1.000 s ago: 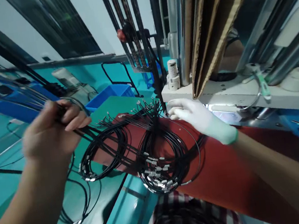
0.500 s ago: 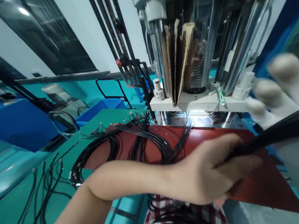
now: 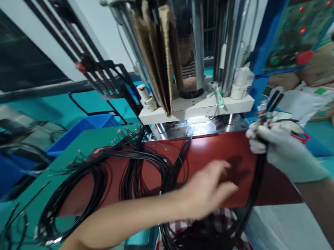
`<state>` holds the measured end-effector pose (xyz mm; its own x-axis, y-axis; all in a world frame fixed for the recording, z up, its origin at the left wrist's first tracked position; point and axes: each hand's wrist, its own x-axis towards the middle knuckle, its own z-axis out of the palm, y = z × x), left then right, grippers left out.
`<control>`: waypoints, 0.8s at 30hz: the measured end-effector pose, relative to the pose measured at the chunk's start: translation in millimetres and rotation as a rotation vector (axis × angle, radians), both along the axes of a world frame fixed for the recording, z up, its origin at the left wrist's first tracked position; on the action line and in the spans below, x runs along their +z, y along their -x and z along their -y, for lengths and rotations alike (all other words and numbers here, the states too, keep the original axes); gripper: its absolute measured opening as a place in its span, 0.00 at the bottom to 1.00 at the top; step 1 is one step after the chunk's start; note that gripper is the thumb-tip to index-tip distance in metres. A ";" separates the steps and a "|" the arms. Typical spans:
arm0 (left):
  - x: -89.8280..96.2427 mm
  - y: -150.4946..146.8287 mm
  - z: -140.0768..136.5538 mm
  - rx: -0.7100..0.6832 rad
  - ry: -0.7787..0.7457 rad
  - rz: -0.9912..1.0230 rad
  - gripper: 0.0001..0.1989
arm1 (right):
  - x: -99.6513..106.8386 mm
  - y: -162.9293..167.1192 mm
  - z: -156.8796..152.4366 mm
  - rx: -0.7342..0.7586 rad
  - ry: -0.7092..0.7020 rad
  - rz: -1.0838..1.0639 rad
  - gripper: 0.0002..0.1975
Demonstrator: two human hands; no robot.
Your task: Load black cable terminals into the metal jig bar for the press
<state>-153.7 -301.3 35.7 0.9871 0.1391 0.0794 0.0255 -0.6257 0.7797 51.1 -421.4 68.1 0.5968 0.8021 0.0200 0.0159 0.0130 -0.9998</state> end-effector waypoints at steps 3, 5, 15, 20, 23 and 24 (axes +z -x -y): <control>-1.0 11.2 -79.2 0.289 -0.465 0.043 0.16 | -27.3 17.3 -10.1 0.154 0.136 -0.163 0.15; -13.2 17.2 -119.5 0.332 -0.577 -0.070 0.13 | -40.4 28.6 -24.7 0.250 0.232 -0.080 0.18; -24.4 51.7 -161.4 0.274 -0.470 -0.369 0.08 | -46.0 50.1 -44.9 0.245 0.332 -0.021 0.09; -39.7 -3.5 -178.7 0.244 -0.646 -0.092 0.15 | -50.9 55.6 -44.4 0.343 0.328 -0.149 0.12; -57.6 -35.9 -181.9 0.152 -0.679 -0.126 0.10 | -51.6 59.0 -41.5 0.412 0.342 -0.227 0.13; -61.8 -42.5 -182.2 0.159 -0.687 -0.137 0.08 | -52.0 60.0 -40.3 0.421 0.352 -0.217 0.12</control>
<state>-111.2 -119.1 -26.1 0.9665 0.2447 0.0774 0.2261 -0.9545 0.1947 -9.0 -381.1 16.1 0.1865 0.9072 -0.3771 -0.1241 -0.3591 -0.9250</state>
